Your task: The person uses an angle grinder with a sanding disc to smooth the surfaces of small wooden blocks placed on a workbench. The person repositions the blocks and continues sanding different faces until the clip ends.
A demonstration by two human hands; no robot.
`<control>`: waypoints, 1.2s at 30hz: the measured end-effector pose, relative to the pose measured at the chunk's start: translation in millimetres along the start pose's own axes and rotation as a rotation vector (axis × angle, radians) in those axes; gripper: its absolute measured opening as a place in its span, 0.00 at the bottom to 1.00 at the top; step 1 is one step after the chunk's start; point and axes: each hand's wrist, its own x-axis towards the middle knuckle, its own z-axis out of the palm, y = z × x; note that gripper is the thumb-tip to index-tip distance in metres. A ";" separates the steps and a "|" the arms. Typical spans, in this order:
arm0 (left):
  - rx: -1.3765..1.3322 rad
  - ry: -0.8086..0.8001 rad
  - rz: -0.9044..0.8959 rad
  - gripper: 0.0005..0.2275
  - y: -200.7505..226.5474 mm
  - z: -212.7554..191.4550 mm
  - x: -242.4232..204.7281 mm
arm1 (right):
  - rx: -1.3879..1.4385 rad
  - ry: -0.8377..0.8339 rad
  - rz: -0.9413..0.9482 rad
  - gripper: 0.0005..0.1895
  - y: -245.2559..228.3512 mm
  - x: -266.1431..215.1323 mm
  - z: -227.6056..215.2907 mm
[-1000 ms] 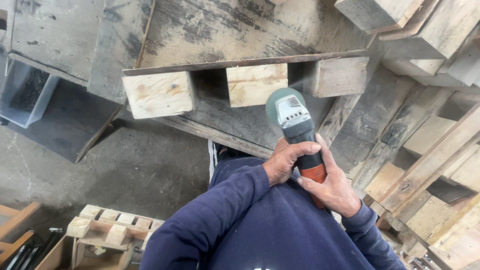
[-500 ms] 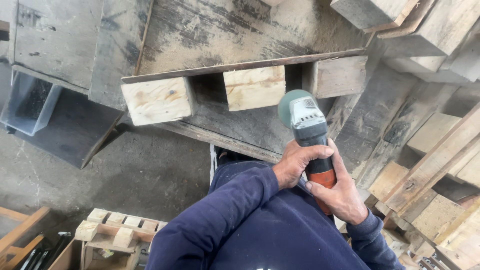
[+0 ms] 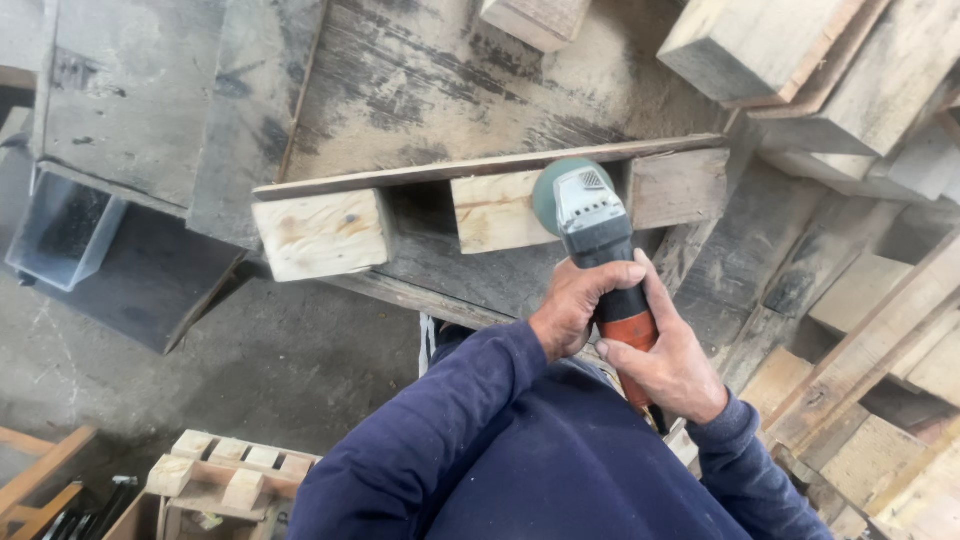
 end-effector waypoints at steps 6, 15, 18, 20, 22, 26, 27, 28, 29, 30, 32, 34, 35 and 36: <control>-0.057 0.074 0.041 0.20 31.3 -11.1 -5.5 | -0.015 -0.070 0.060 0.59 -35.5 25.3 10.7; -0.122 0.157 0.220 0.19 81.4 -51.0 -48.8 | -0.155 -0.245 -0.042 0.58 -81.3 54.5 61.4; -0.134 0.158 0.260 0.20 99.8 -66.5 -57.8 | -0.224 -0.258 -0.084 0.58 -93.0 65.1 79.9; -0.139 0.165 0.298 0.20 111.1 -76.8 -63.1 | -0.218 -0.269 -0.091 0.58 -100.0 71.4 91.3; -0.146 0.162 0.324 0.21 121.6 -87.3 -67.4 | -0.215 -0.279 -0.151 0.58 -105.7 79.0 102.6; -0.147 0.153 0.351 0.21 145.6 -106.7 -72.3 | -0.227 -0.292 -0.235 0.57 -120.3 98.9 126.6; -0.147 0.158 0.357 0.22 148.8 -110.9 -73.0 | -0.236 -0.297 -0.218 0.57 -122.6 102.6 131.7; -0.143 0.155 0.364 0.22 151.3 -114.8 -73.6 | -0.228 -0.306 -0.229 0.57 -124.6 104.9 135.8; -0.141 0.155 0.372 0.22 153.4 -118.9 -75.1 | -0.220 -0.319 -0.240 0.57 -127.0 106.7 139.8; -0.139 0.155 0.380 0.22 155.2 -122.7 -77.4 | -0.212 -0.331 -0.251 0.57 -129.4 108.3 144.2; -0.148 0.162 0.405 0.23 160.0 -130.9 -84.0 | -0.219 -0.355 -0.250 0.58 -134.4 111.7 154.9; -0.153 0.179 0.431 0.23 166.1 -138.4 -90.5 | -0.230 -0.380 -0.252 0.58 -140.6 116.2 165.0; -0.152 0.192 0.448 0.23 169.8 -141.9 -93.8 | -0.237 -0.395 -0.258 0.58 -143.8 118.8 170.6; -0.152 0.206 0.464 0.23 173.5 -144.6 -96.5 | -0.243 -0.409 -0.263 0.58 -147.3 121.6 175.3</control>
